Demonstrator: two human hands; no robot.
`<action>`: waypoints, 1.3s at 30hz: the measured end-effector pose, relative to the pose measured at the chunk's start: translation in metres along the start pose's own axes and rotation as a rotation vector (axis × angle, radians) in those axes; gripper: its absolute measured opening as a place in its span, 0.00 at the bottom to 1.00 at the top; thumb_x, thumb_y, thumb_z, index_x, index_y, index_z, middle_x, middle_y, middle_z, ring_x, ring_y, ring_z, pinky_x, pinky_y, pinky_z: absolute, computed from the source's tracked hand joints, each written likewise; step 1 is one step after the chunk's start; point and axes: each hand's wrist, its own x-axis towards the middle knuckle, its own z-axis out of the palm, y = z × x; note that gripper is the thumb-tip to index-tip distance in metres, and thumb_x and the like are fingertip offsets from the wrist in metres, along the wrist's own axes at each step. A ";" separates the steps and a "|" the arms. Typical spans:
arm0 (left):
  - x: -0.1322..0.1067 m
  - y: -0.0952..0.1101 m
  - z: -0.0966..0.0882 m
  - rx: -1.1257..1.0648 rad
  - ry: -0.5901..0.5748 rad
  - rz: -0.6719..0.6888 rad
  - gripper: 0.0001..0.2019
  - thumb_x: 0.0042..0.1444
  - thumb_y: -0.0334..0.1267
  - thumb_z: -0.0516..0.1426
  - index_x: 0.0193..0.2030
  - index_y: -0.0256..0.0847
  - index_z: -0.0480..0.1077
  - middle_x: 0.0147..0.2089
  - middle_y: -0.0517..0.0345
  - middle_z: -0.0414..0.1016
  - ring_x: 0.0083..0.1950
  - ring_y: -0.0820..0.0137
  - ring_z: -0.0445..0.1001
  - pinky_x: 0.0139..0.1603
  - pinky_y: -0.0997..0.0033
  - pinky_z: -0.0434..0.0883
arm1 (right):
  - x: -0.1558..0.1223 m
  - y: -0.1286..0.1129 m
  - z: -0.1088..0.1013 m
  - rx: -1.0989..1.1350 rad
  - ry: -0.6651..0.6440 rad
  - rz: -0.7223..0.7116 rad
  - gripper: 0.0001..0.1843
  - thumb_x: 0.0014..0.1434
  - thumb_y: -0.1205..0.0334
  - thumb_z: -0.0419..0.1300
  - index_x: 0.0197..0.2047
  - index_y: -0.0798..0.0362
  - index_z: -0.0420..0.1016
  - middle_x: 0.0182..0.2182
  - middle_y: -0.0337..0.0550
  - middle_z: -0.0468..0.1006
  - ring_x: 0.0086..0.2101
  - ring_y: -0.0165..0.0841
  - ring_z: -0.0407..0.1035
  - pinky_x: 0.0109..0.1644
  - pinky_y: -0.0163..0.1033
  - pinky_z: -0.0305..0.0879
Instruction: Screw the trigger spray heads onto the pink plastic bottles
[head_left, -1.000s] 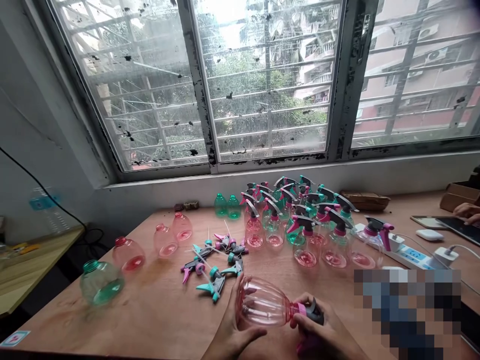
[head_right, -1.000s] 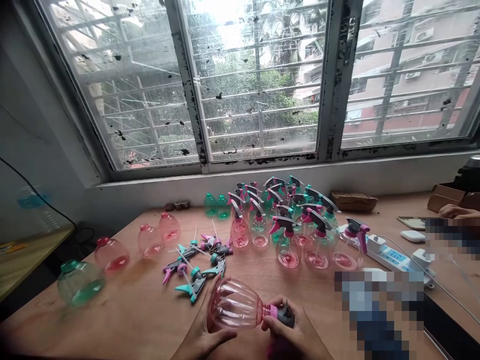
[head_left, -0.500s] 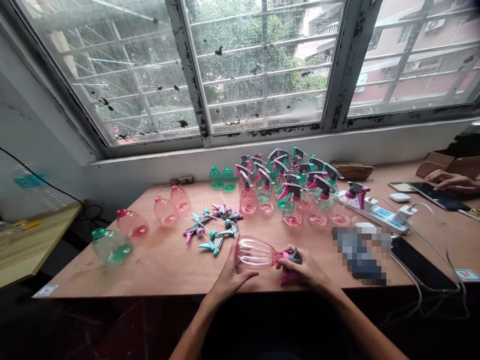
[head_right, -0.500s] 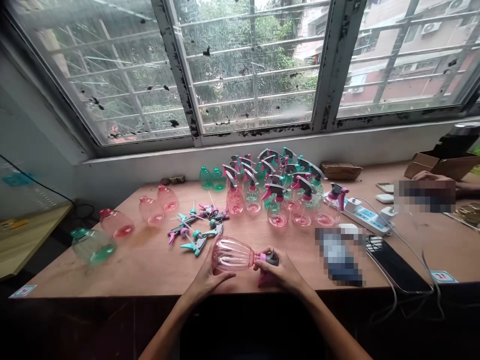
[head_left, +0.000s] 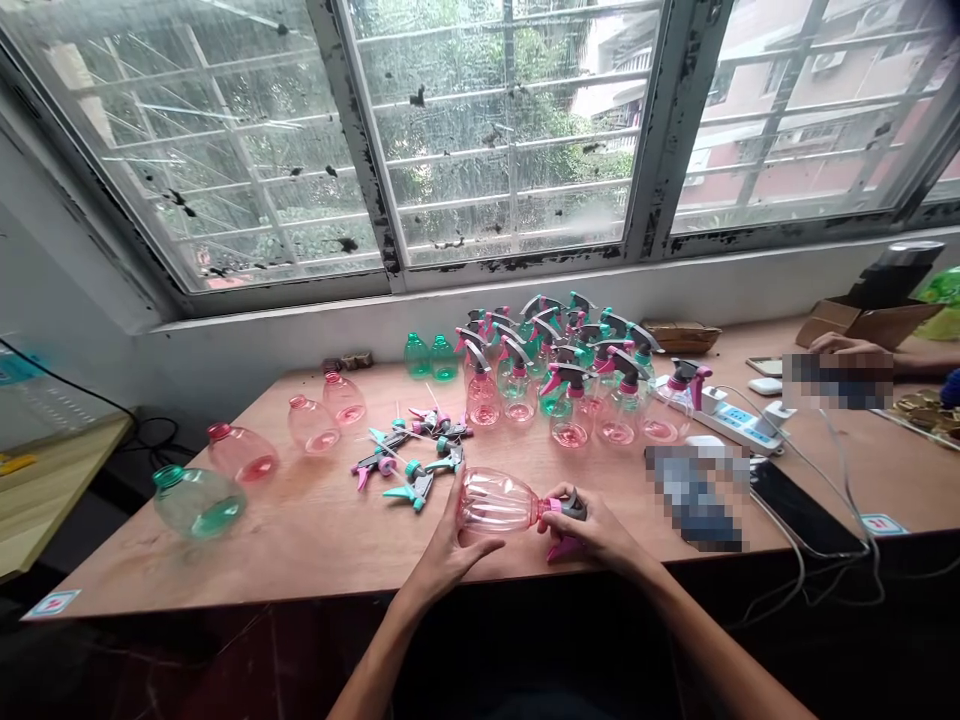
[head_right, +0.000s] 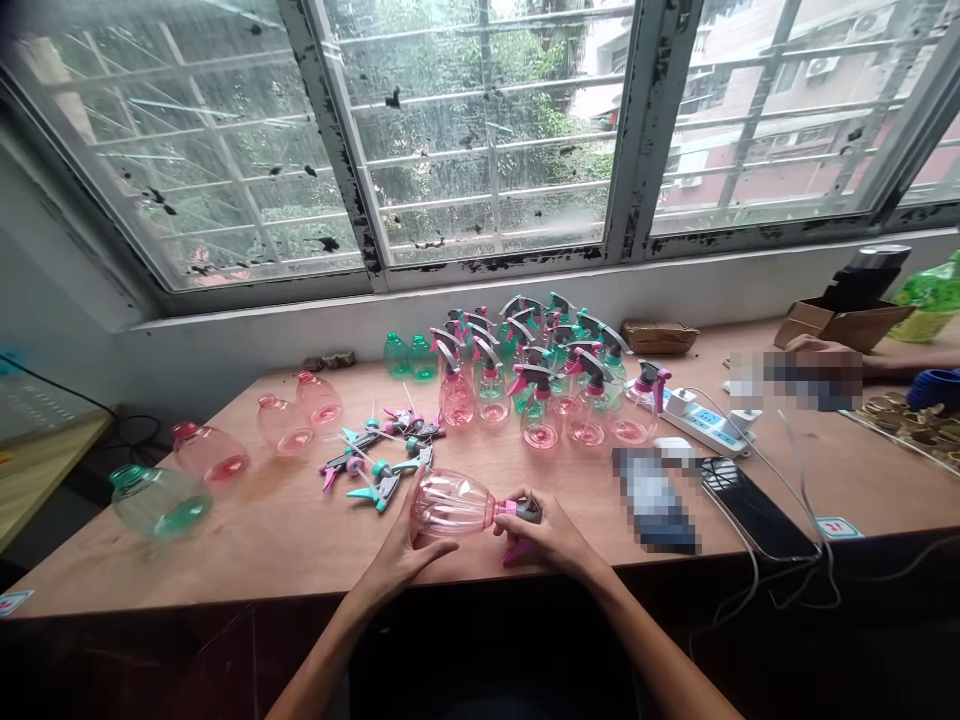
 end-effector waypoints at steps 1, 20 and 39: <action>0.001 -0.002 0.000 -0.012 -0.008 -0.008 0.54 0.55 0.42 0.69 0.78 0.50 0.36 0.78 0.48 0.50 0.78 0.50 0.50 0.78 0.50 0.43 | 0.000 0.001 0.000 -0.001 -0.003 0.000 0.18 0.57 0.50 0.71 0.37 0.54 0.73 0.28 0.40 0.84 0.25 0.31 0.73 0.32 0.37 0.72; 0.003 -0.013 -0.005 -0.040 -0.046 -0.058 0.53 0.52 0.45 0.70 0.77 0.47 0.42 0.74 0.40 0.58 0.73 0.45 0.60 0.75 0.42 0.54 | 0.002 0.005 -0.002 0.034 -0.018 0.014 0.19 0.57 0.49 0.71 0.38 0.53 0.72 0.30 0.41 0.83 0.26 0.33 0.73 0.31 0.40 0.74; 0.001 -0.003 -0.003 0.011 -0.057 0.001 0.53 0.56 0.41 0.68 0.77 0.58 0.35 0.79 0.50 0.45 0.75 0.52 0.57 0.76 0.46 0.50 | 0.003 0.003 -0.002 0.027 -0.008 -0.017 0.17 0.58 0.49 0.70 0.37 0.53 0.73 0.29 0.41 0.84 0.25 0.32 0.74 0.30 0.37 0.71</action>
